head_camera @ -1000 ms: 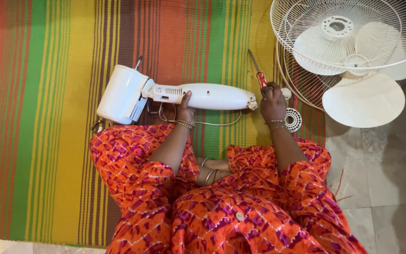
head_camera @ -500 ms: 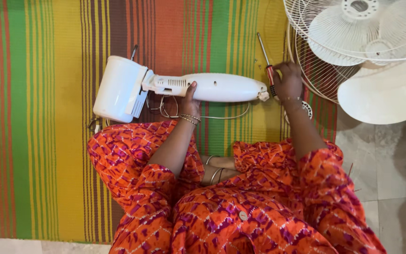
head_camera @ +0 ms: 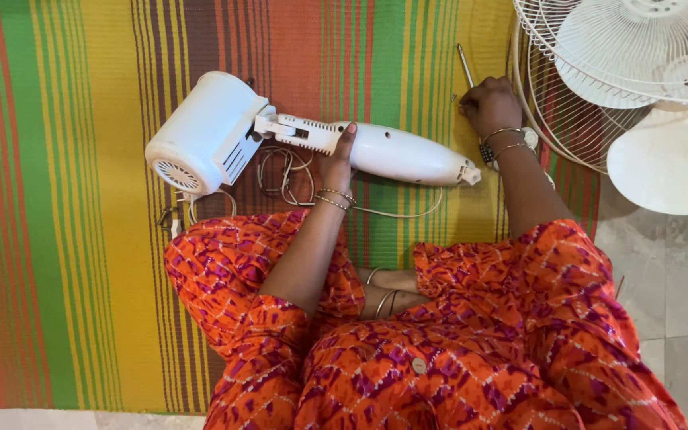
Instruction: The person sits on a mat and uses a screwdriver to remove screws from the handle of a white pedestal fan. They loosen and remove several screws from the fan's handle and motor housing, placing them on the mat.
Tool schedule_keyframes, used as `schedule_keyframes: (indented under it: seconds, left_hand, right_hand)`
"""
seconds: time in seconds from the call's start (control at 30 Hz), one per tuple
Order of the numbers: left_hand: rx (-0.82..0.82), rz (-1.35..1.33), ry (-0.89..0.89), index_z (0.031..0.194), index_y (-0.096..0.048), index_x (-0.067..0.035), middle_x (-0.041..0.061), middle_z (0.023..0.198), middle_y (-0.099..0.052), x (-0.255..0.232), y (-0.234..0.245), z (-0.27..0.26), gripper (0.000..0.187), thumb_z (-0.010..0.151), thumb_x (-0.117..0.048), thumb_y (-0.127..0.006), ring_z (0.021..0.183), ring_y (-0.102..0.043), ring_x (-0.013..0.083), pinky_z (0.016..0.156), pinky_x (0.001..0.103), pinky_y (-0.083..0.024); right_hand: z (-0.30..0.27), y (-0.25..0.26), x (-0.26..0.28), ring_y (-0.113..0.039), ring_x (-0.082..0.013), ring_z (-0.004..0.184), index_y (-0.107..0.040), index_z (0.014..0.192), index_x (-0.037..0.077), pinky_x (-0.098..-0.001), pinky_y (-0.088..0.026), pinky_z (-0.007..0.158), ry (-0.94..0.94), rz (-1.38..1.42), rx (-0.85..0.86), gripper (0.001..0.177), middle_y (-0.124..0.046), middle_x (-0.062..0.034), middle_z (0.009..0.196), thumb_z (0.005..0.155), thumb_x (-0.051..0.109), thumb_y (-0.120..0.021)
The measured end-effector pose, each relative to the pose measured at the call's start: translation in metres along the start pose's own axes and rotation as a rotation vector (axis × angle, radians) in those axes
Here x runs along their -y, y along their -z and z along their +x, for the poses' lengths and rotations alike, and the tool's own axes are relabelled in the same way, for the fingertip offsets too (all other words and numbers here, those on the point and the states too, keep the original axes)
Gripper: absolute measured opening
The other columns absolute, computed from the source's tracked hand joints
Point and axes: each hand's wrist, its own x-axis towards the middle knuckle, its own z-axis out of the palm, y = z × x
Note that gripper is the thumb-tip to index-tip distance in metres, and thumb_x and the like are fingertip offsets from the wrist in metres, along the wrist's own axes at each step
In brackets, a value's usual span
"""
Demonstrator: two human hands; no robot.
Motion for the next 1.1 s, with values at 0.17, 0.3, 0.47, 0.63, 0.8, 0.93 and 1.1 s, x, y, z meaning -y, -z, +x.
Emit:
schedule_keyframes:
  seconds: [0.17,0.3,0.47,0.63,0.8,0.93,1.1]
  left_hand:
    - [0.01,0.065,-0.004,0.119,-0.064,-0.003,0.007,0.1,-0.068,0.001,0.003,0.004,0.075,0.069,-0.054,-0.088,0.086,-0.066,0.0185,0.071,0.035,-0.054]
    - [0.051,0.017,-0.128,0.121,-0.063,0.001,0.008,0.108,-0.068,0.008,0.005,0.011,0.082,0.068,-0.055,-0.092,0.097,-0.067,0.0182,0.084,0.033,-0.058]
    - [0.074,0.052,-0.094,0.122,-0.062,0.001,0.009,0.106,-0.068,0.014,0.008,0.019,0.088,0.065,-0.06,-0.09,0.094,-0.068,0.0195,0.08,0.035,-0.059]
    - [0.085,0.066,-0.059,0.122,-0.062,-0.001,0.009,0.103,-0.068,0.014,0.01,0.022,0.087,0.064,-0.06,-0.088,0.089,-0.07,0.019,0.072,0.034,-0.061]
    - [0.096,0.038,-0.062,0.124,-0.061,0.001,0.009,0.104,-0.067,0.009,0.007,0.017,0.086,0.067,-0.058,-0.089,0.09,-0.068,0.0209,0.071,0.035,-0.06]
    - [0.06,0.03,0.016,0.128,-0.06,-0.003,0.011,0.113,-0.069,0.005,0.007,0.008,0.088,0.064,-0.057,-0.088,0.102,-0.069,0.0238,0.083,0.041,-0.06]
    - [0.044,0.03,0.117,0.131,-0.054,-0.013,0.007,0.119,-0.066,-0.003,0.008,0.006,0.087,0.062,-0.052,-0.088,0.11,-0.065,0.0232,0.089,0.047,-0.058]
  right_hand:
    - [-0.035,0.017,0.042,-0.071,-0.0193,0.087,-0.072,0.102,0.005,-0.0311,-0.061,0.078,-0.129,0.487,-0.241,0.016,-0.07,-0.01,0.101,0.095,0.007,-0.086]
    - [-0.111,0.03,0.103,-0.072,-0.0201,0.087,-0.07,0.104,0.004,-0.0303,-0.062,0.074,-0.027,0.622,-0.248,0.019,-0.069,-0.0124,0.102,0.09,-0.006,-0.079]
    - [-0.145,0.038,0.141,-0.069,-0.0281,0.092,-0.073,0.098,0.006,-0.0389,-0.057,0.079,0.171,0.409,-0.246,0.017,-0.069,-0.0095,0.1,0.084,0.004,-0.083]
    - [-0.144,0.039,0.139,-0.068,-0.0283,0.093,-0.074,0.099,0.008,-0.0395,-0.057,0.081,0.169,0.38,-0.221,0.016,-0.068,-0.009,0.1,0.087,0.006,-0.084]
    - [-0.147,0.036,0.134,-0.068,-0.0285,0.096,-0.071,0.098,0.006,-0.0397,-0.057,0.084,0.189,0.424,-0.272,0.018,-0.067,-0.0101,0.102,0.085,0.002,-0.083]
    - [-0.148,0.032,0.127,-0.068,-0.0217,0.089,-0.07,0.101,0.003,-0.0332,-0.059,0.078,0.083,0.581,-0.194,0.017,-0.066,-0.0096,0.104,0.088,-0.001,-0.08]
    - [-0.144,0.031,0.121,-0.064,-0.0165,0.077,-0.072,0.098,0.004,-0.0301,-0.055,0.07,0.05,0.598,-0.141,0.016,-0.064,-0.0079,0.101,0.087,0.0,-0.082]
